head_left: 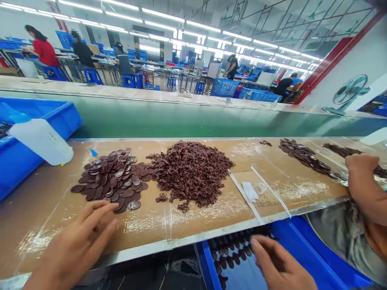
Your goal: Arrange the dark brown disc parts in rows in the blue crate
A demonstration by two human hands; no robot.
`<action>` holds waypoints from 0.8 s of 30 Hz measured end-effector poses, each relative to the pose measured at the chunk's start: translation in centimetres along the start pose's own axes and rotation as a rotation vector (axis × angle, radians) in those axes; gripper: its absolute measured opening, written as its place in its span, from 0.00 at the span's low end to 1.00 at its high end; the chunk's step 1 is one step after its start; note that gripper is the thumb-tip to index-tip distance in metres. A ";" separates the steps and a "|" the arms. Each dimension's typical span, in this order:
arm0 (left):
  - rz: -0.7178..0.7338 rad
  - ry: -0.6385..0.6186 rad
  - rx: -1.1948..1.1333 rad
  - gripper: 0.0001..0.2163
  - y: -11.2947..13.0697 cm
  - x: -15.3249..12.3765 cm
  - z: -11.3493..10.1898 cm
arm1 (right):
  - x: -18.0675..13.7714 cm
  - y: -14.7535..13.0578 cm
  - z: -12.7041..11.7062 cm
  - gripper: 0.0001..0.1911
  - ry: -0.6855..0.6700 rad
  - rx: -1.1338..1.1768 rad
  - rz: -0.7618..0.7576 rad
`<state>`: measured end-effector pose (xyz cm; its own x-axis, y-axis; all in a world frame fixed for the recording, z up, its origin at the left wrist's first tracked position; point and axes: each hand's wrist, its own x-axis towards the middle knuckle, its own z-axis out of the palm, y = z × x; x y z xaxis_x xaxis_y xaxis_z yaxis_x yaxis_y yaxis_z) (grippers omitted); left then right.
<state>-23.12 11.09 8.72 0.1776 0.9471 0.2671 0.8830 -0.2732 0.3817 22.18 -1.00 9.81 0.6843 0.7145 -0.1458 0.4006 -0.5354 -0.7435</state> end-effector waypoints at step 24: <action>0.099 -0.018 -0.148 0.17 -2.5 3.2 2.6 | 1.1 -6.1 8.0 0.14 -0.053 0.206 -0.320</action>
<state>-23.63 15.24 6.28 0.2694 0.9168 0.2948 0.7873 -0.3859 0.4809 15.64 6.65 8.99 0.5099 0.8560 0.0851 0.4544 -0.1840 -0.8716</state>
